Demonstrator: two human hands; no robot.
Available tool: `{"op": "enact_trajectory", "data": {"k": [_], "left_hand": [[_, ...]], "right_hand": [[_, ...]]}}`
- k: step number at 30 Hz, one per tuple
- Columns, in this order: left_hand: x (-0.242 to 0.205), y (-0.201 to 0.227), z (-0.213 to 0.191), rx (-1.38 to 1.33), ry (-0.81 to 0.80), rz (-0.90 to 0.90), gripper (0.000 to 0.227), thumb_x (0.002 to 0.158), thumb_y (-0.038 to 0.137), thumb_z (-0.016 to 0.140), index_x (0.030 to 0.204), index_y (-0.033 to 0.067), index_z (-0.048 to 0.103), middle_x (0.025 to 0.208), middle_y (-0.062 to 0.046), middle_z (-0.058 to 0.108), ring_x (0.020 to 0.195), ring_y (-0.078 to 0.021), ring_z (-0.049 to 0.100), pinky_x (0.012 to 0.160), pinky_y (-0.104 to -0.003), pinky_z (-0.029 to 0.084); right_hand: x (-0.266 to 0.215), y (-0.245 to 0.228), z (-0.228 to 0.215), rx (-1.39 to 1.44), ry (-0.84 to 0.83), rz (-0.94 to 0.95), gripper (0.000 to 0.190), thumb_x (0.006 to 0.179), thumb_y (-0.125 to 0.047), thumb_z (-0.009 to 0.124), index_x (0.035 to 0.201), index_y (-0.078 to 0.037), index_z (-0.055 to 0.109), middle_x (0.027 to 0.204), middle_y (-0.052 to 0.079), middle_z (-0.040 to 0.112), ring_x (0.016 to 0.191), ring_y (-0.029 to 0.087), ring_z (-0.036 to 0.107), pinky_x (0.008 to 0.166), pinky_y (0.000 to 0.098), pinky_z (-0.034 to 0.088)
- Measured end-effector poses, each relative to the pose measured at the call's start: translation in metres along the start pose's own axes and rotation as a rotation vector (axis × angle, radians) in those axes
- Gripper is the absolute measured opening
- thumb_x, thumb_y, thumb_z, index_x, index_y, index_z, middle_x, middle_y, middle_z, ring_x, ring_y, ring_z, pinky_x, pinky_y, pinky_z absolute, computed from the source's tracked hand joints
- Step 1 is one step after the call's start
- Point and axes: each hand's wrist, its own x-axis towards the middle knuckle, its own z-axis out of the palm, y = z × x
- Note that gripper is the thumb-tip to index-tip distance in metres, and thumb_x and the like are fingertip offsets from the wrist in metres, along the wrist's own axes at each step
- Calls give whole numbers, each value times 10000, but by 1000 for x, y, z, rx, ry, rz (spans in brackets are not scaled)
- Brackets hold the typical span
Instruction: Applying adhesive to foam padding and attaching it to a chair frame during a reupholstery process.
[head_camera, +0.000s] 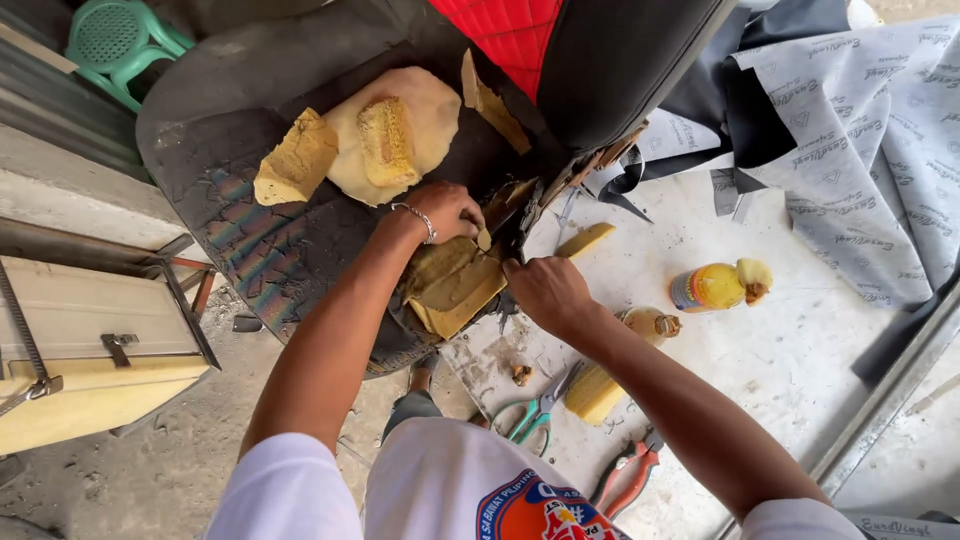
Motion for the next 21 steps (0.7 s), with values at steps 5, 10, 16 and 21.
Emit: {"op": "enact_trajectory", "data": {"k": [5,10,16,21], "left_hand": [[-8,11,-20,9,28,25,222,1045,284,762,1214,322,901,1269,-98,853,1295,-374,756,1156,-509,602],[-4,18,-11,31,17,-1,228,1090,272,727,1239,300,897,1265,-57,862,1284,-323,772,1140,-483,617],[7,7,12,-1,54,-10,222,1101,288,717,1235,304,894,1217,-66,874,1220,-353,797,1100,-497,637],[-11,2,-6,-96,109,-42,252,1138,293,685,1297,229,870,1265,-148,855,1260,-415,769,1119,-549,618]], "right_hand": [[-20,-10,-33,29,-44,30,322,1050,-99,533,1285,-49,748,844,192,834,791,381,837,660,504,649],[18,5,23,66,104,-19,269,1034,-117,590,1249,-33,729,790,202,804,734,423,825,604,497,648],[12,2,33,78,20,-7,311,1055,-102,530,1257,-21,753,779,176,798,706,369,810,596,482,630],[-34,1,-3,84,26,-4,221,1046,-147,561,1124,-60,749,728,146,779,643,337,786,571,439,610]]}}
